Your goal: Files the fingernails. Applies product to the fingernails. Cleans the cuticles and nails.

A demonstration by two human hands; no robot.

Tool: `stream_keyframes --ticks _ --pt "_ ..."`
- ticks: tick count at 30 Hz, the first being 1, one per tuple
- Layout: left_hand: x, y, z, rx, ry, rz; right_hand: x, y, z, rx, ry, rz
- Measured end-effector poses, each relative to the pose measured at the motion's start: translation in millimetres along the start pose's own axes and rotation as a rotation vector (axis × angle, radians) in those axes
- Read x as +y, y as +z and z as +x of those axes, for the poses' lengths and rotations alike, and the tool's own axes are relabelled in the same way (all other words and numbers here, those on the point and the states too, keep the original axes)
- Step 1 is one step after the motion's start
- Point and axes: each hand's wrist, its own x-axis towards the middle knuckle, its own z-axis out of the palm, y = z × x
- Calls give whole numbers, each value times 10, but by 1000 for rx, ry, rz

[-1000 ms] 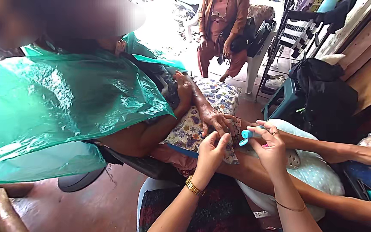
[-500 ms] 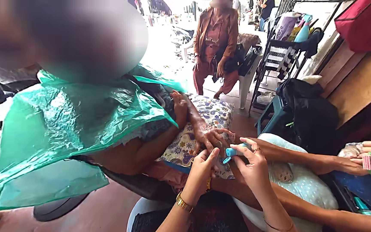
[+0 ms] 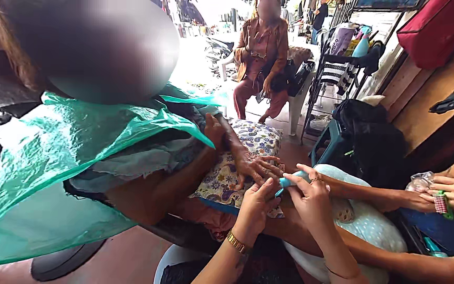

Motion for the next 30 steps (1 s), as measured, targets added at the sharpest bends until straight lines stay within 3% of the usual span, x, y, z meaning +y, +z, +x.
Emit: stream_keyframes --ticks 8,14,20,26,30 --pt "23 16 -54 22 117 -17 116 -153 9 -49 137 268" --pt "83 -87 -84 -38 131 -21 -114 -58 5 -12 -59 97" --pt "84 -81 -96 48 166 22 -284 68 70 -5 -233 -81" --pt "41 -152 -95 -41 234 90 2 -24 109 -68 41 224" --pt "116 -87 -79 -105 90 45 119 -55 162 -20 57 223"
